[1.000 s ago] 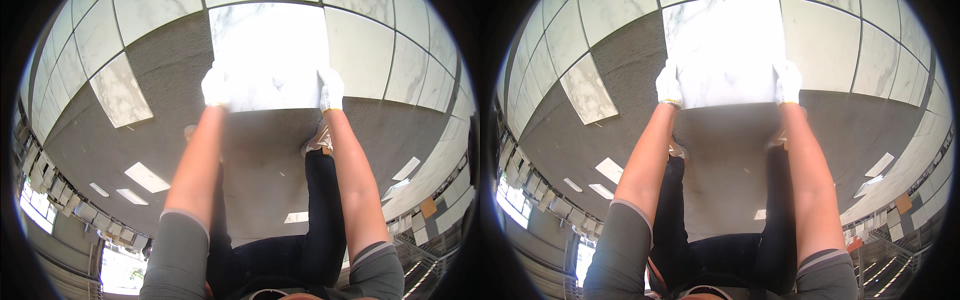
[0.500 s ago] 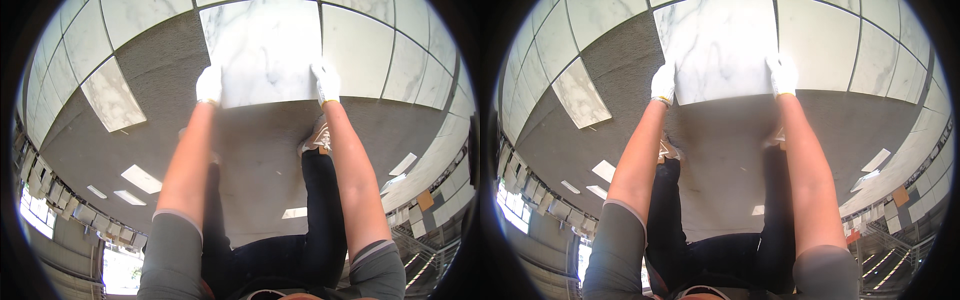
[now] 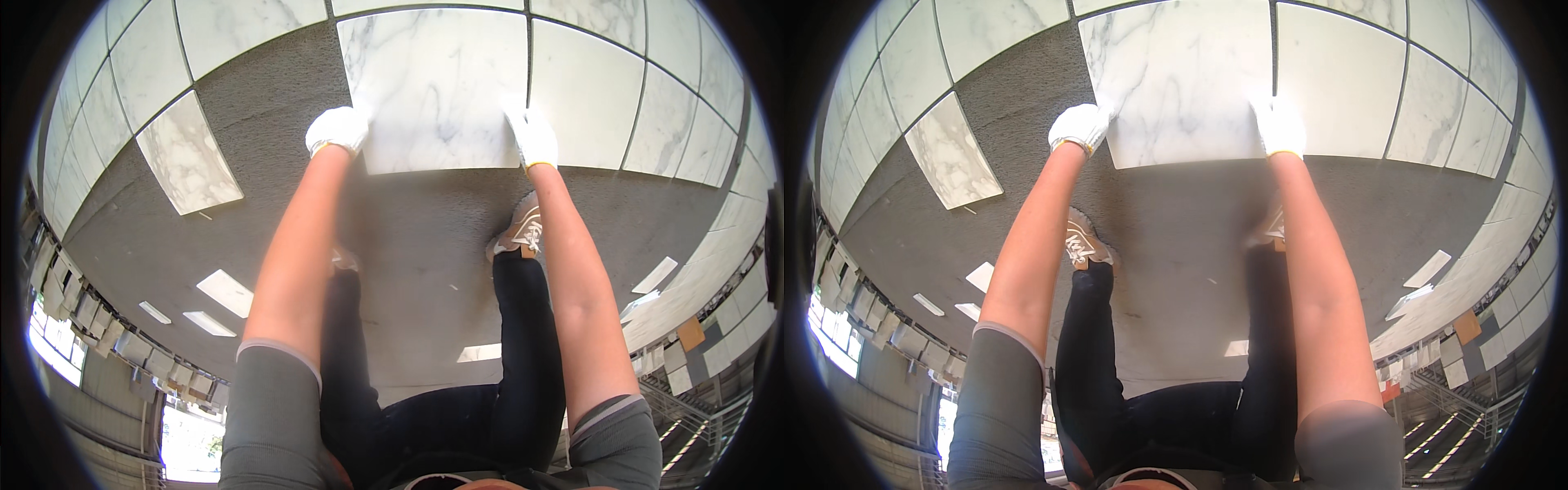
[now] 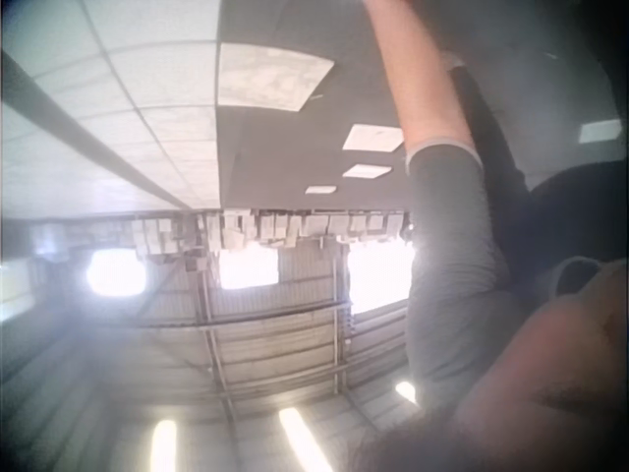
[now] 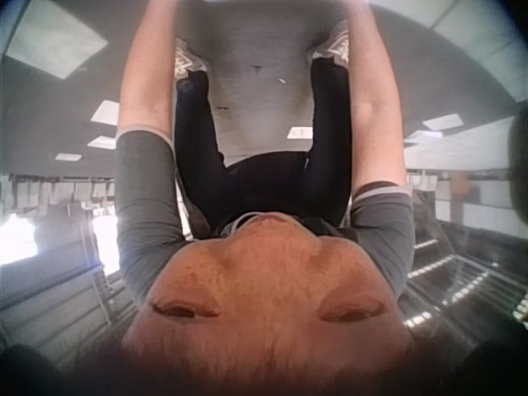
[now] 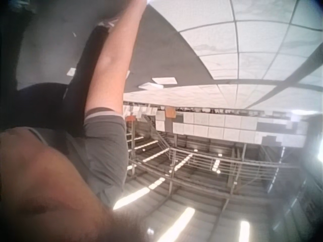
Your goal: The person repeatedly picks up square tiles from the floor and places them into a grid pattern on the floor. They adjust the position of each tile to align with adjacent tiles. Another person is also seen placing tiles nearby.
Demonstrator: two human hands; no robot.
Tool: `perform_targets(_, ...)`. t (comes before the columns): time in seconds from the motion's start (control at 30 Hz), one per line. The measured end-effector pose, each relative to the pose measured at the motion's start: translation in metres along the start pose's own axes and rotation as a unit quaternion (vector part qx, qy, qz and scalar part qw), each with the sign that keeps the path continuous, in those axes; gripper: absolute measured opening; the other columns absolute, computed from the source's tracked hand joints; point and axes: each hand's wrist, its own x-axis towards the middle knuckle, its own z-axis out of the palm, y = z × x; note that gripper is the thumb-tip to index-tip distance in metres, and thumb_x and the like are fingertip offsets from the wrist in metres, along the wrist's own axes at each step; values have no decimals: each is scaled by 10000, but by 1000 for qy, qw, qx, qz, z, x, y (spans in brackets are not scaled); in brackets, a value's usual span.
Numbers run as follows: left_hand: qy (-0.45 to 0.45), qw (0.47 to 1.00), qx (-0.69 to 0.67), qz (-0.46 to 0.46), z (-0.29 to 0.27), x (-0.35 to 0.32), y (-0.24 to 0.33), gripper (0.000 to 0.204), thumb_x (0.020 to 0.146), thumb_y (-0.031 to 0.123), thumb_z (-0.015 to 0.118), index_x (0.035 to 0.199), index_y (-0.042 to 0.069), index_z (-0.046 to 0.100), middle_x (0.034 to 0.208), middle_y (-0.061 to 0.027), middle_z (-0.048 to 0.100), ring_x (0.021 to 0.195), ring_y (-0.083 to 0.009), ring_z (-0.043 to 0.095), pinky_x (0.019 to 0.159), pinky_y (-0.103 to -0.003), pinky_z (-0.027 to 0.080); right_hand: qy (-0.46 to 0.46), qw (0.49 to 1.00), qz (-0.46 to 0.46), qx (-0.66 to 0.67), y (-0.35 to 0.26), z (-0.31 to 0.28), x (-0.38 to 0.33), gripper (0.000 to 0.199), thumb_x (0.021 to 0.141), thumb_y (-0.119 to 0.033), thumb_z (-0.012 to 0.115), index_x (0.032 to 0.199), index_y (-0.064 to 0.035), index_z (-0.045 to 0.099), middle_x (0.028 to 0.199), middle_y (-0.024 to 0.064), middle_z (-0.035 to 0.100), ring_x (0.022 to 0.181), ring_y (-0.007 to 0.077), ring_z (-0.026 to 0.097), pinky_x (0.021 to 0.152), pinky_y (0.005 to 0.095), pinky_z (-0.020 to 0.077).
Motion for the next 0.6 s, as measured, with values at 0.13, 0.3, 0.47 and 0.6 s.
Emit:
perform_targets(0.13, 90, 995, -38, -16, 2, -21, 4, 516, 959, 453, 396, 1058, 79, 736, 1122, -193, 703, 1064, -378, 663, 928, -470, 502, -1, 998, 7, -67, -5, -1, 2, 539, 916, -539, 538, 1051, -58, 739, 1032, 216, 700, 978, 400, 652, 885, 452, 499)
perform_targets(0.3, 136, 976, -164, -40, 20, -37, -16, 513, 923, 532, 533, 980, 56, 714, 1009, -185, 717, 972, -358, 677, 881, -430, 510, 2, 997, 38, -66, -10, -4, -3, 569, 925, -564, 508, 1057, -56, 728, 1081, 216, 689, 1007, 393, 645, 894, 446, 491)
perform_targets(0.47, 127, 950, -285, -27, 49, -27, -17, 661, 844, 462, 698, 1324, 23, 583, 1197, -195, 686, 1104, -322, 667, 959, -376, 499, -56, 995, 38, -72, -15, -13, 2, 535, 938, -540, 531, 1085, -57, 707, 1134, 212, 671, 1057, 378, 624, 925, 431, 475)
perform_targets(0.6, 163, 957, -234, -48, 63, -17, -10, 688, 820, 448, 705, 1340, 21, 561, 1153, -193, 697, 1080, -330, 671, 948, -391, 504, -49, 993, -12, -104, -12, -18, -2, 501, 941, -516, 535, 1095, -74, 713, 1103, 193, 687, 1030, 379, 633, 911, 430, 483)
